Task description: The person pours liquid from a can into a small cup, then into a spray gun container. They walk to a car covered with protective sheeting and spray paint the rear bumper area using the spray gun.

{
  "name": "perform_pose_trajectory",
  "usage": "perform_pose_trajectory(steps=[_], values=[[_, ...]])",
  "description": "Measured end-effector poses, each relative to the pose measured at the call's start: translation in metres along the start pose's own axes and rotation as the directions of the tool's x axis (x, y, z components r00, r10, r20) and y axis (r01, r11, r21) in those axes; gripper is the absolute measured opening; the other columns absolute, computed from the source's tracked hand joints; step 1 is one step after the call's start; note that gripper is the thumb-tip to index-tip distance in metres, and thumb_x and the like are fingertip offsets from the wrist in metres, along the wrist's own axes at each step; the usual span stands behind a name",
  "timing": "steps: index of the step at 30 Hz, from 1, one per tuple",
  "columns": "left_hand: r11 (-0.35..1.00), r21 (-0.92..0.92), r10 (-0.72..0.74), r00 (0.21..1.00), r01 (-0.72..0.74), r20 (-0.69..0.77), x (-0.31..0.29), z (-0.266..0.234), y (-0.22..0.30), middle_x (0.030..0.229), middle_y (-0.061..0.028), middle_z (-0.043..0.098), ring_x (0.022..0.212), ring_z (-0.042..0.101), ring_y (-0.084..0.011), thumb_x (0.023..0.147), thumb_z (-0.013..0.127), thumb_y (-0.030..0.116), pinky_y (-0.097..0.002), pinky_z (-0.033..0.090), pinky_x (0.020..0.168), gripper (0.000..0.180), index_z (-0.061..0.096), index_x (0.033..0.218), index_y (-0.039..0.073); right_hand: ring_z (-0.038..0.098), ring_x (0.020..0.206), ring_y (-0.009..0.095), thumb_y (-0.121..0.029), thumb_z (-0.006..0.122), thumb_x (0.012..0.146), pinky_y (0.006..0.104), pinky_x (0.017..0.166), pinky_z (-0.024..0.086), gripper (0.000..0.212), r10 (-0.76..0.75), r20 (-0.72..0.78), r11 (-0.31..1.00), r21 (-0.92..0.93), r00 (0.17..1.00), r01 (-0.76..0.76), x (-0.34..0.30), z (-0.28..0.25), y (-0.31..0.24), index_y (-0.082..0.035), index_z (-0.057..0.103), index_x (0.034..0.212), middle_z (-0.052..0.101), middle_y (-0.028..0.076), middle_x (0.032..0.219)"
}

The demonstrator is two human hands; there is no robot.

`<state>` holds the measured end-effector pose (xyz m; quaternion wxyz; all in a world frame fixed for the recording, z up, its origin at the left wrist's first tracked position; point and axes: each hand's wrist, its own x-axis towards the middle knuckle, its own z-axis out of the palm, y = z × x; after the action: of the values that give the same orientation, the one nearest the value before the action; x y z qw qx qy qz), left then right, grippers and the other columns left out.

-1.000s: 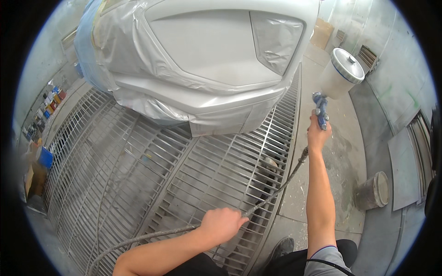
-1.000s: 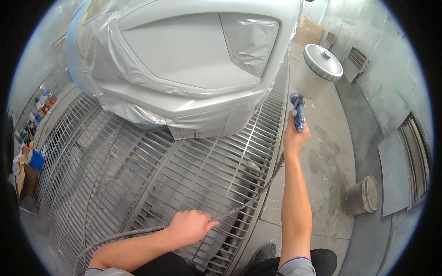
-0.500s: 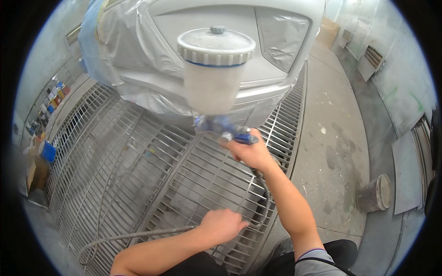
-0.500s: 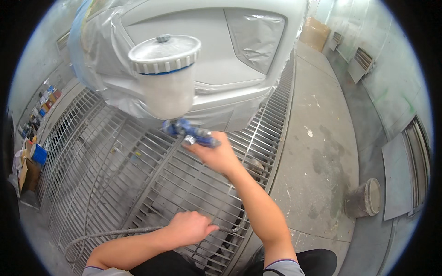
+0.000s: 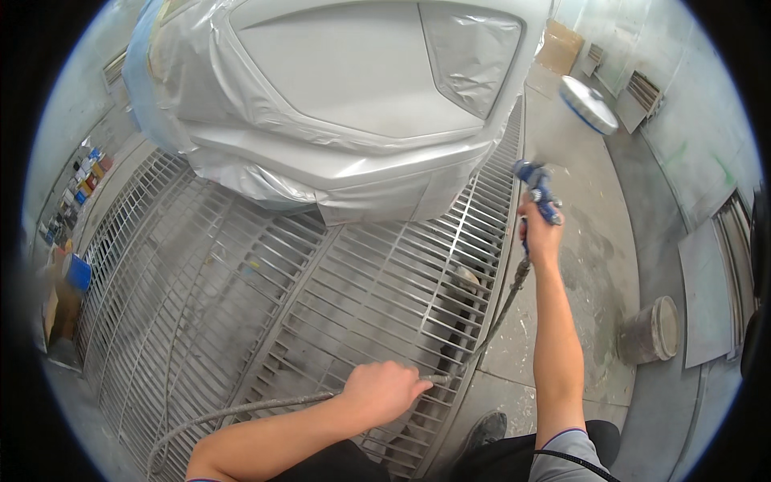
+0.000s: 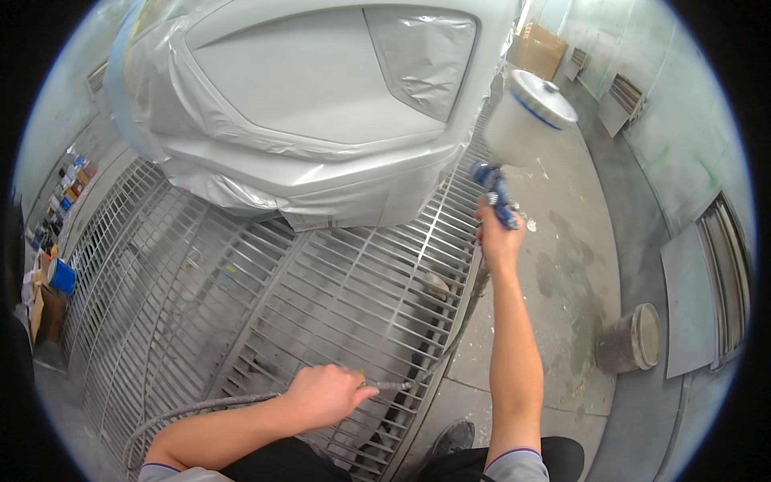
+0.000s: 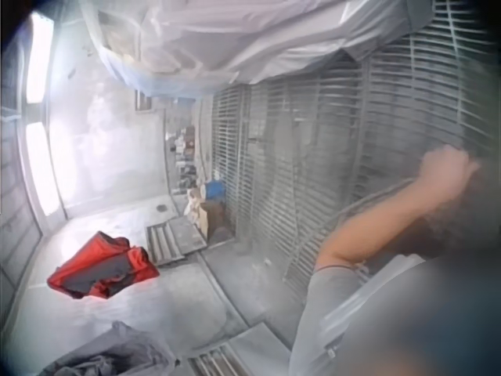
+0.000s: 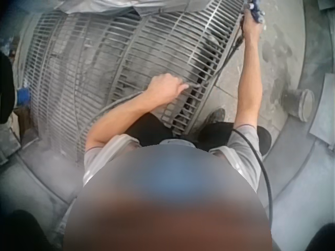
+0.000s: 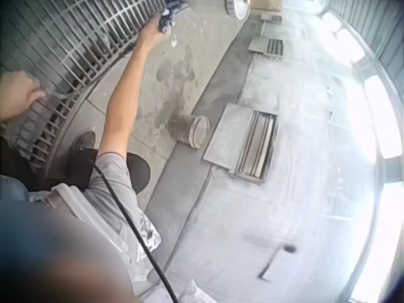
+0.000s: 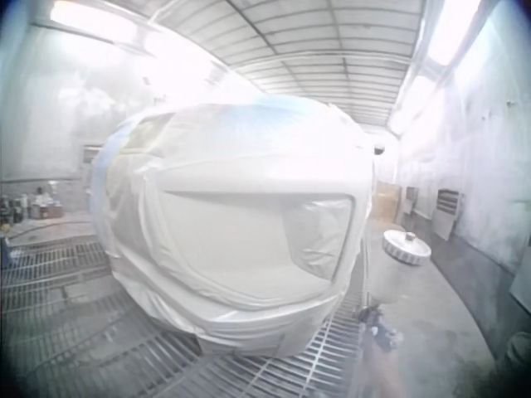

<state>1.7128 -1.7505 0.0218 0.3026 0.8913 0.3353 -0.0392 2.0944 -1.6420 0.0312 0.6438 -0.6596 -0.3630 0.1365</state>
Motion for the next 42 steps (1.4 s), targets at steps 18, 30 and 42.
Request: perform_pose_trajectory(steps=[18,30,42], values=[[0.996,-0.078,-0.064,0.937,0.039,-0.343,-0.041,-0.028,0.002,0.08,-0.0134,0.072,0.07,0.073,-0.0381,0.103,0.069,0.042,-0.0495,0.059,0.056,0.042,0.067,0.082,0.005,0.061,0.058,0.008,-0.011,0.077,0.096,0.0287,0.055,0.048,0.009,-0.44,0.367,0.898,0.195,0.82,0.395,-0.212,0.187,0.053,-0.003,0.075,0.095,0.066,0.001,0.067],[0.996,-0.087,-0.055,0.962,0.033,-0.266,-0.028,-0.023,0.006,0.081,-0.0132,0.073,0.071,0.074,-0.0374,0.104,0.067,0.045,-0.0491,0.06,0.058,0.044,0.067,0.083,0.005,0.054,0.055,0.006,-0.01,0.074,0.098,0.0249,0.051,0.041,0.01,0.019,0.263,0.983,0.169,0.965,-0.065,-0.141,0.123,0.094,0.0,0.073,0.095,0.059,-0.003,0.063],[0.995,-0.079,-0.074,0.962,0.055,-0.262,0.02,-0.016,0.014,0.083,-0.0125,0.073,0.075,0.073,-0.0374,0.102,0.07,0.043,-0.0492,0.06,0.062,0.04,0.07,0.088,0.006,0.057,0.051,0.009,-0.025,0.076,0.1,0.0281,0.048,0.041,0.027,-0.082,-0.087,0.994,0.06,0.993,0.088,-0.002,0.004,0.113,-0.001,0.073,0.087,0.062,0.001,0.063]])
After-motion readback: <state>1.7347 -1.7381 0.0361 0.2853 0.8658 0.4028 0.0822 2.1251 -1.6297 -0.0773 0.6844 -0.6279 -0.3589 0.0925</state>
